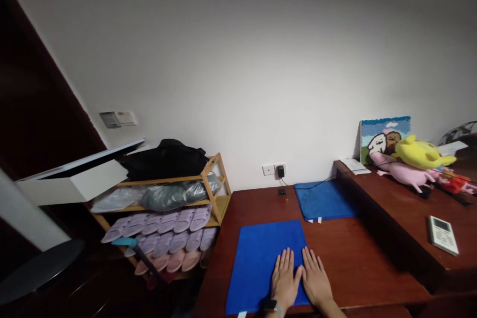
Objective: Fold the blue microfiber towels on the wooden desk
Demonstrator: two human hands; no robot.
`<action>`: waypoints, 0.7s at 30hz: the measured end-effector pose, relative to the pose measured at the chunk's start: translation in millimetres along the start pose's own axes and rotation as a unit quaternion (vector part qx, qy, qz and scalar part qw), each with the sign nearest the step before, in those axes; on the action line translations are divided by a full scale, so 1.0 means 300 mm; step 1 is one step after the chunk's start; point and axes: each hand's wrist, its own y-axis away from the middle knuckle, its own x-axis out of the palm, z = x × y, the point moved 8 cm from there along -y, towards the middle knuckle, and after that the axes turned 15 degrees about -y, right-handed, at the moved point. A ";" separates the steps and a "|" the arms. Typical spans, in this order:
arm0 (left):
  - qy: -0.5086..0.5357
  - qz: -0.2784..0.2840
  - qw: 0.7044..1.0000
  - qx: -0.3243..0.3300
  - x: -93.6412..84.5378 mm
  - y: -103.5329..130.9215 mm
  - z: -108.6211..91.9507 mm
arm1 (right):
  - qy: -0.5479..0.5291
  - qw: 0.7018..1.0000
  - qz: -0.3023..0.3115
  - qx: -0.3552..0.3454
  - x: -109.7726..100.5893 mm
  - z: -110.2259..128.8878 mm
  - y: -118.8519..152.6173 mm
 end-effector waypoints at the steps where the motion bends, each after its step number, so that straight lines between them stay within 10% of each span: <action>1: -0.010 0.000 1.000 -0.012 -0.007 0.021 0.048 | 0.000 1.000 -0.002 0.005 -0.010 0.005 0.002; 10: -0.056 0.020 0.989 -0.137 -0.042 0.268 0.600 | 0.018 0.999 0.012 0.035 -0.019 0.005 0.016; 21: -0.051 -0.013 0.993 -0.107 -0.021 0.296 0.647 | 0.004 0.999 0.018 0.034 -0.066 0.065 -0.151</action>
